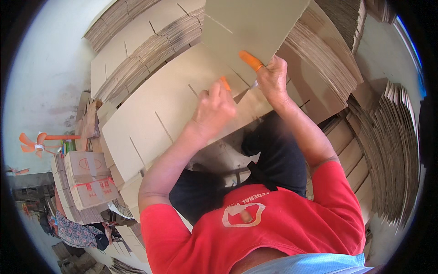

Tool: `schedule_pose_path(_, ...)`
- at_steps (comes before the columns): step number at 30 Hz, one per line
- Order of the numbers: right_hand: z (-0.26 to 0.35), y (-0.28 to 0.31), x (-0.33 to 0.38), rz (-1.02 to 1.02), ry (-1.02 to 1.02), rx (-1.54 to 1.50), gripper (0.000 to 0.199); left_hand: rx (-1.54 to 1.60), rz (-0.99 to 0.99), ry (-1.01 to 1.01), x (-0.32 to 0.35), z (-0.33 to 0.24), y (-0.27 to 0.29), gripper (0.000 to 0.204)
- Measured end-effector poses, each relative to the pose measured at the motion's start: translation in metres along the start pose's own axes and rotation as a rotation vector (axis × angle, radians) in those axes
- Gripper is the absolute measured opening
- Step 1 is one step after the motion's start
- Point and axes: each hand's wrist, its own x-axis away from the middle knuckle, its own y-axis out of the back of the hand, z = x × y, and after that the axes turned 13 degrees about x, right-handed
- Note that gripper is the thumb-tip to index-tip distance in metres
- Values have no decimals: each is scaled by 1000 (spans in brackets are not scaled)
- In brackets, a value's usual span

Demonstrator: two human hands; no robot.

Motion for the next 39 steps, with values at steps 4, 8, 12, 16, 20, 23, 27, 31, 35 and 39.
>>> schedule_pose_path(4,-9,-9,3,-23,-48,32,19,445,-115,183,-16,30,15,53)
schedule_pose_path(8,-26,-19,8,25,-57,26,23,335,-277,334,-41,115,3,68)
schedule_pose_path(12,-21,-17,10,71,-88,12,27,-41,-280,447,-61,201,-36,52)
schedule_pose_path(16,-33,-17,8,109,-110,-57,26,-111,-51,473,-67,238,-61,26)
schedule_pose_path(20,-37,-16,5,127,-100,-63,23,-92,-50,304,-74,240,-61,14)
schedule_pose_path(23,-31,-14,5,120,-68,-46,23,-35,-87,300,-79,234,-56,5)
schedule_pose_path(27,-23,-12,6,145,-69,-61,25,69,-180,342,-72,234,-54,19)
schedule_pose_path(31,-21,-12,7,123,-58,-122,26,111,-181,204,-69,219,-38,39)
schedule_pose_path(35,-10,-9,8,113,-57,-97,27,-145,-145,29,-66,193,-25,44)
schedule_pose_path(39,-11,-8,6,141,-72,-47,26,-129,-70,51,-61,159,-18,50)
